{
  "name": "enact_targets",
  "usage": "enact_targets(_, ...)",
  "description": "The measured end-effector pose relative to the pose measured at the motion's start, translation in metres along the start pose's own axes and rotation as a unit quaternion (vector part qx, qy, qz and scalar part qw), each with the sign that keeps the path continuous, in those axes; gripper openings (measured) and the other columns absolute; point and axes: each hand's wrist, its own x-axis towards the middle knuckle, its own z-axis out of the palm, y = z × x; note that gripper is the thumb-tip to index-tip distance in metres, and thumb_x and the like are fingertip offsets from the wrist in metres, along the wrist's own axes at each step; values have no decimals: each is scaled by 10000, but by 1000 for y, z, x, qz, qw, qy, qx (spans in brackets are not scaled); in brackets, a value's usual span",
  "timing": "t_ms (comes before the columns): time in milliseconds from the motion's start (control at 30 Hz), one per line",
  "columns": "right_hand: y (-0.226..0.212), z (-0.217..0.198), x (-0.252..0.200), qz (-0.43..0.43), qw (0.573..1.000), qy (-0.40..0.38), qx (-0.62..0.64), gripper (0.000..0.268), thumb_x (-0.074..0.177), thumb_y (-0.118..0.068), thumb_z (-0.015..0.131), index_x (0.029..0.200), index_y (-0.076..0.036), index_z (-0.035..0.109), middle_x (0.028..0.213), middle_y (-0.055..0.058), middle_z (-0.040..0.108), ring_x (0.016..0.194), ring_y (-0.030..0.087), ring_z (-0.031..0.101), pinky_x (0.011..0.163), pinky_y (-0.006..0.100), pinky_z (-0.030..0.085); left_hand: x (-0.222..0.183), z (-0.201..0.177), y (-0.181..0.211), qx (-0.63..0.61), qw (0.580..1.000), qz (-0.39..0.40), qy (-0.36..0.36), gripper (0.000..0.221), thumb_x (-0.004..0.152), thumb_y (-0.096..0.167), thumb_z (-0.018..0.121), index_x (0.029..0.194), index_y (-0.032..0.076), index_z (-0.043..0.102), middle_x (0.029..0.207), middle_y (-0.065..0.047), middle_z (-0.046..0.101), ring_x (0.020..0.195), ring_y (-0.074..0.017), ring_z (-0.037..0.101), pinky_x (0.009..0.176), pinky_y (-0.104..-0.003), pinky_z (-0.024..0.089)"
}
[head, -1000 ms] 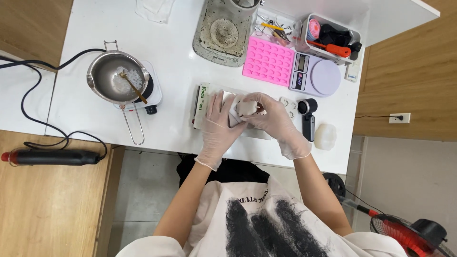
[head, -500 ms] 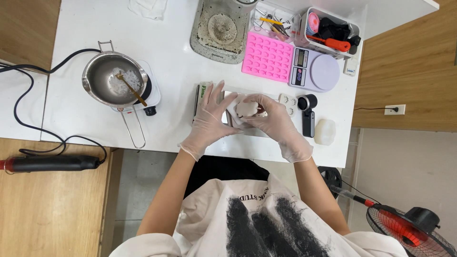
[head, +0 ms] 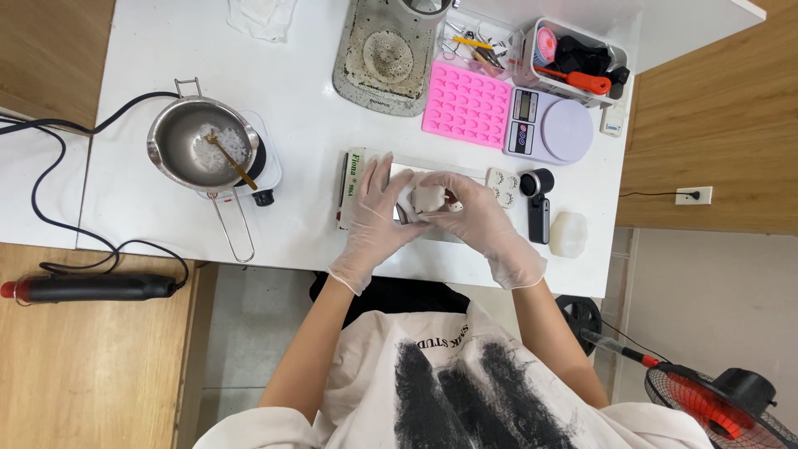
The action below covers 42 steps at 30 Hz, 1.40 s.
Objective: Preparing candle molds and stirring wax in a melting pot.
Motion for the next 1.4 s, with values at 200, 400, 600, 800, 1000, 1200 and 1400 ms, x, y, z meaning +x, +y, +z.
enact_targets(200, 10, 13, 0, 6, 999, 44, 16, 560, 745, -115, 868, 1256, -100, 640, 1088, 22, 715, 846, 140, 631, 810, 282, 567, 13, -22, 4, -2, 999, 14, -52, 967, 532, 435, 997, 1362, 169, 578, 1569, -218, 310, 1474, -479, 210, 1180, -557, 269)
enact_targets(400, 5, 6, -7, 13, 997, 67, 39, 525, 757, -129, 855, 1238, -101, 647, 1008, 23, 719, 855, 117, 653, 814, 276, 567, 12, -19, 0, 37, 996, 63, -45, 935, 496, 436, 981, 1325, 176, 636, 1580, -190, 339, 1484, -456, 235, 1205, -554, 273)
enact_targets(600, 17, -10, -17, 95, 963, 116, 223, 486, 829, -88, 792, 1293, -86, 645, 1012, 46, 690, 921, 123, 642, 821, 294, 540, -3, 1, 8, 25, 1000, 10, -7, 888, 580, 429, 942, 1366, 168, 622, 1573, -215, 371, 1475, -445, 297, 1189, -534, 318)
enact_targets(800, 55, -1, -10, 58, 917, 160, 360, 498, 874, -87, 757, 1334, -12, 582, 1195, 73, 686, 1117, 140, 653, 987, 289, 526, -14, 19, 29, 65, 988, -73, 122, 851, 711, 476, 911, 1410, 117, 583, 1531, -243, 411, 1430, -477, 333, 1166, -583, 320)
enact_targets(1000, 67, 7, -11, 55, 882, 164, 439, 516, 911, -105, 730, 1373, 20, 535, 1246, 111, 653, 1146, 170, 648, 1025, 324, 524, 1, 4, 14, 83, 991, -23, 100, 859, 696, 482, 915, 1411, 162, 563, 1551, -260, 382, 1438, -475, 328, 1175, -585, 313)
enact_targets(1200, 80, 19, -11, 60, 830, 144, 535, 511, 971, -198, 662, 1405, 16, 501, 1257, 130, 644, 1118, 189, 642, 1013, 354, 527, 17, -14, 5, 87, 995, 29, -35, 955, 568, 474, 931, 1420, 250, 562, 1586, -194, 318, 1463, -441, 270, 1185, -544, 289)
enact_targets(1400, 90, 36, 3, 48, 776, 150, 611, 457, 1026, -234, 587, 1407, 0, 493, 1260, 139, 659, 1106, 183, 673, 1036, 327, 541, 6, -12, 2, 87, 994, 64, -21, 962, 591, 519, 924, 1432, 218, 568, 1599, -181, 312, 1484, -435, 251, 1193, -558, 271)
